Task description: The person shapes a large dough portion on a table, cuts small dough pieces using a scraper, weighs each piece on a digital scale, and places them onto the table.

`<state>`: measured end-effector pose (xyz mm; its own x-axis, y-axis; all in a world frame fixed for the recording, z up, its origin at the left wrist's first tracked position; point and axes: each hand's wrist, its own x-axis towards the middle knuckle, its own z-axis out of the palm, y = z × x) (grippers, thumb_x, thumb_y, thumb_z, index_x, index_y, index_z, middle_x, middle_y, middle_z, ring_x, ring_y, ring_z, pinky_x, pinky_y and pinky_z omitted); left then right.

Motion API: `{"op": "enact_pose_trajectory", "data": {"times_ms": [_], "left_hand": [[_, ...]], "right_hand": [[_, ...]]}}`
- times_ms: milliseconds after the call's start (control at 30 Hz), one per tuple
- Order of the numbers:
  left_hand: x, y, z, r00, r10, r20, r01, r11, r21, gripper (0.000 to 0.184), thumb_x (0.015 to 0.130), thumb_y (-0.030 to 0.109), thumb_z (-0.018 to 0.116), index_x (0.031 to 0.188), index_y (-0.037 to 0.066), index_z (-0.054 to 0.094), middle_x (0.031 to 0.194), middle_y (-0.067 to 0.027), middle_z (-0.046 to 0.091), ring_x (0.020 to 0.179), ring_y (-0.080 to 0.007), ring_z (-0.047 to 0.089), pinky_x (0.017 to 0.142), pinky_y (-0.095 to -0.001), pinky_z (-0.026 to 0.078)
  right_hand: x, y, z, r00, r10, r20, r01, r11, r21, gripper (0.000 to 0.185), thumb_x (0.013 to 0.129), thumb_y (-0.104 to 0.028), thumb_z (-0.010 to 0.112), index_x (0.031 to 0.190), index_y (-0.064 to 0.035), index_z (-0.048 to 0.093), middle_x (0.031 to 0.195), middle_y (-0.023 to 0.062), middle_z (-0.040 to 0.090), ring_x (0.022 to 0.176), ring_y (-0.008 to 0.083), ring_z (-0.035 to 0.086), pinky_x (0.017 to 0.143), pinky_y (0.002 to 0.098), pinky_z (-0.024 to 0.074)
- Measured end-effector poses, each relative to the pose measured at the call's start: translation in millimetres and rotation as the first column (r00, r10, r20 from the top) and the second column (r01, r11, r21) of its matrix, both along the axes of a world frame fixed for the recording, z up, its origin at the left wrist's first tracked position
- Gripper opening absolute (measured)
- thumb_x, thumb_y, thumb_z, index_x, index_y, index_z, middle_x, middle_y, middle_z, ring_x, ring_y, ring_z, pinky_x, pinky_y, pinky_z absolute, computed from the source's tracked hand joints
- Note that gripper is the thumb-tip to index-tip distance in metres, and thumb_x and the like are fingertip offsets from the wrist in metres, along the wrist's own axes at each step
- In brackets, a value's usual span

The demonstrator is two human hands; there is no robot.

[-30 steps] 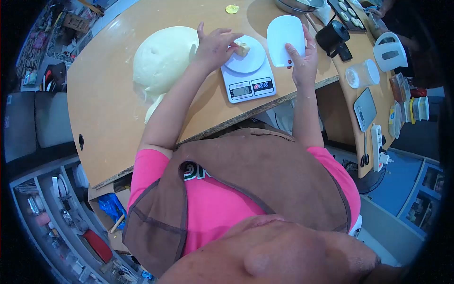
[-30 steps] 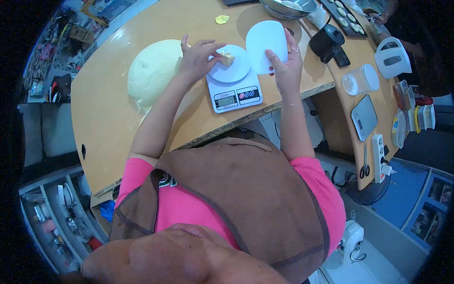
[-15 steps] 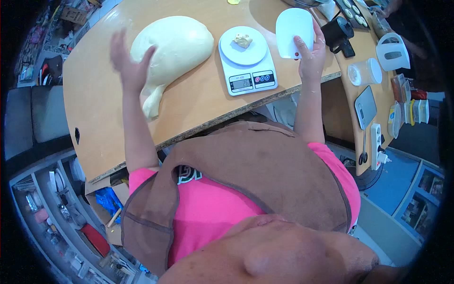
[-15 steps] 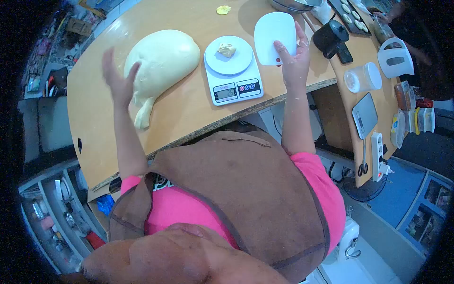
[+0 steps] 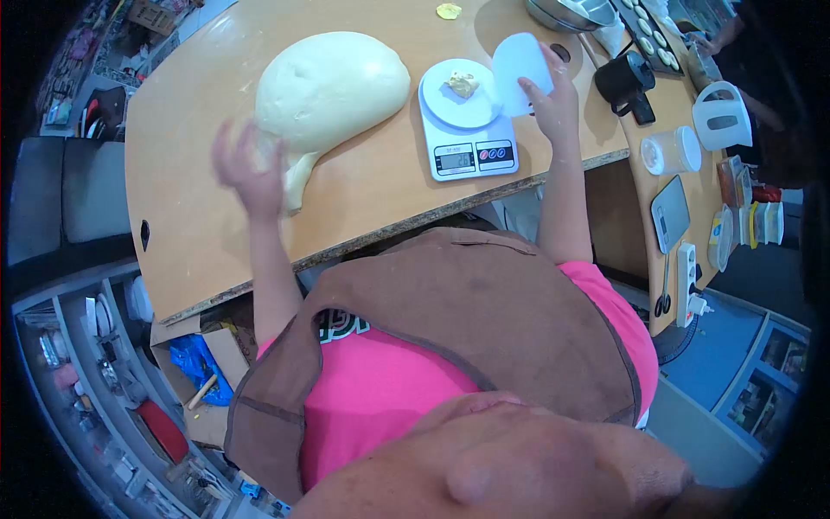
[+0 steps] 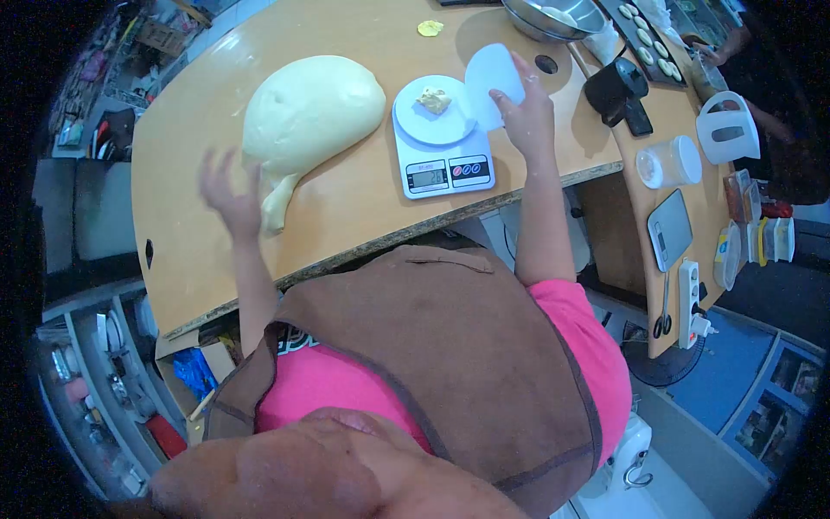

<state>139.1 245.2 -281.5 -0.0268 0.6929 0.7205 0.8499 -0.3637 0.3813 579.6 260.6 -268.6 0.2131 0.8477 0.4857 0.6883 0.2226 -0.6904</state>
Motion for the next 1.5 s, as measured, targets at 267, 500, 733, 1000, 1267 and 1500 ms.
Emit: {"op": "enact_pose_trajectory", "data": {"times_ms": [267, 500, 733, 1000, 1267, 1500], "left_hand": [[161, 28, 8, 0.810, -0.587, -0.015, 0.557, 0.776, -0.295, 0.066, 0.079, 0.036, 0.074, 0.131, 0.002, 0.050, 0.122, -0.0188, 0.059, 0.115, -0.0358, 0.054, 0.098, -0.0433, 0.043], [225, 78, -11, 0.836, -0.545, -0.064, 0.472, 0.774, -0.422, 0.058, 0.081, 0.034, 0.072, 0.125, 0.001, 0.054, 0.111, -0.0180, 0.064, 0.102, -0.0326, 0.062, 0.088, -0.0404, 0.049], [202, 75, 25, 0.758, -0.599, 0.259, 0.638, 0.762, -0.105, 0.029, 0.083, 0.016, 0.071, 0.110, 0.005, 0.066, 0.102, -0.0125, 0.069, 0.088, -0.0251, 0.068, 0.079, -0.0332, 0.054], [-7, 127, 49, 0.926, -0.015, 0.378, 0.038, 0.998, -0.051, 0.034, 0.078, 0.022, 0.078, 0.109, 0.010, 0.070, 0.102, -0.0061, 0.071, 0.094, -0.0232, 0.068, 0.084, -0.0334, 0.053], [-133, 121, -27, 0.858, 0.446, -0.255, -0.511, 0.687, -0.517, 0.053, 0.089, 0.056, 0.053, 0.114, 0.011, 0.067, 0.146, -0.0105, 0.042, 0.136, -0.0370, 0.036, 0.109, -0.0537, 0.028], [-74, 119, -5, 0.979, -0.184, 0.092, 0.197, 0.965, -0.170, 0.055, 0.090, 0.045, 0.061, 0.129, 0.009, 0.052, 0.151, -0.0115, 0.029, 0.141, -0.0368, 0.021, 0.113, -0.0583, 0.013]], "right_hand": [[-3, 29, -12, 0.997, 0.013, 0.079, 0.008, 0.966, -0.257, 0.059, 0.080, -0.010, 0.073, 0.135, -0.0077, 0.051, 0.123, 0.0162, 0.061, 0.103, 0.0242, 0.064, 0.076, 0.0339, 0.0549], [-25, 18, -18, 0.998, 0.012, 0.056, -0.002, 0.985, -0.170, 0.066, 0.078, -0.017, 0.074, 0.136, -0.0038, 0.047, 0.124, 0.0222, 0.059, 0.111, 0.0361, 0.060, 0.094, 0.0410, 0.0478], [-25, 17, -31, 0.965, -0.043, -0.258, -0.026, 0.965, -0.260, 0.062, 0.078, -0.008, 0.073, 0.134, -0.0002, 0.048, 0.121, 0.0213, 0.059, 0.102, 0.0259, 0.063, 0.073, 0.0349, 0.0562], [-32, 12, -11, 0.945, -0.005, -0.327, -0.062, 0.979, -0.194, 0.059, 0.080, -0.005, 0.071, 0.134, -0.0010, 0.047, 0.112, 0.0143, 0.062, 0.081, 0.0168, 0.064, 0.057, 0.0264, 0.0531], [-33, 6, 14, 0.926, 0.015, -0.378, -0.084, 0.982, -0.168, 0.058, 0.082, -0.006, 0.071, 0.135, -0.0039, 0.047, 0.109, 0.0131, 0.062, 0.069, 0.0103, 0.062, 0.045, 0.0211, 0.0472], [-33, 3, 21, 0.901, 0.018, -0.433, -0.093, 0.984, -0.152, 0.058, 0.082, -0.008, 0.071, 0.134, -0.0040, 0.045, 0.099, 0.0114, 0.065, 0.065, 0.0094, 0.061, 0.045, 0.0204, 0.0468]]}}
